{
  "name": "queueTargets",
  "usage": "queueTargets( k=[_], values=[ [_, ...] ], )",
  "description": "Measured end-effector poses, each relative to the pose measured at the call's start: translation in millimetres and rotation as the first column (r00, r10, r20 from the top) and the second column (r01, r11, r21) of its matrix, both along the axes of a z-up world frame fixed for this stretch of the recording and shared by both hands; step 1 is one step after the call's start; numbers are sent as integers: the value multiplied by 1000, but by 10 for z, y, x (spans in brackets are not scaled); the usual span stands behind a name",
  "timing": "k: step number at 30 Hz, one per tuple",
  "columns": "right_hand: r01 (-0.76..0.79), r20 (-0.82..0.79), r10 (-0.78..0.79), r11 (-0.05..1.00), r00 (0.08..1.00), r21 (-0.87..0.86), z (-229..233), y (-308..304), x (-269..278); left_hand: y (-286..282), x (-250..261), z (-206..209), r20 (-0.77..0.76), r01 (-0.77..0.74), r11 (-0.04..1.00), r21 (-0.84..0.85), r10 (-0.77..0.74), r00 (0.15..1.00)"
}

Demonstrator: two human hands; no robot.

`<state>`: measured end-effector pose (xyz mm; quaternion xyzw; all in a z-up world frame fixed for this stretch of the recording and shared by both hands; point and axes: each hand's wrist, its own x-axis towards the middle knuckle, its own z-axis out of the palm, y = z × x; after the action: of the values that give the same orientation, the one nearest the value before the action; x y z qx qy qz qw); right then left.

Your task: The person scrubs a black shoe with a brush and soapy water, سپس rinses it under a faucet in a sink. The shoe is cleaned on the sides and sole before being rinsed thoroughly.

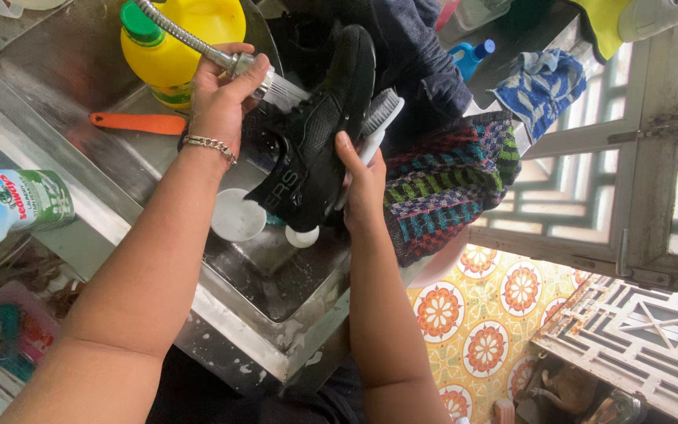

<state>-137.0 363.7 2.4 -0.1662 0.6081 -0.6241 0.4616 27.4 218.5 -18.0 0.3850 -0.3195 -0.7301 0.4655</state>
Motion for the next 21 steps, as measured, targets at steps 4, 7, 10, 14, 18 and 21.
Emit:
queueTargets(
  k=[4, 7, 10, 14, 18, 21],
  values=[
    [28, 124, -20, 998, 992, -64, 65, -196, -67, 13, 32, 22, -34, 3, 1000, -3, -3, 999],
    [44, 135, -24, 987, 991, -152, 85, -289, -136, 24, 53, 34, -10, 6, 1000, 12, -6, 1000],
    [98, 193, -72, 987, 978, -127, 94, -355, -175, -3, 68, 56, -116, 50, 997, 57, -43, 992],
    [114, 281, -73, 985, 957, -132, 54, -340, -173, -12, 89, 61, -168, 86, 994, 74, -72, 983],
    [134, 348, -99, 988, 932, -80, -4, -353, -192, -52, 145, 32, -143, 90, 993, 74, -79, 987],
    [134, 336, -91, 985, 938, -106, -38, -359, -177, -85, 141, 0, -92, 67, 994, 82, -59, 994]
  ],
)
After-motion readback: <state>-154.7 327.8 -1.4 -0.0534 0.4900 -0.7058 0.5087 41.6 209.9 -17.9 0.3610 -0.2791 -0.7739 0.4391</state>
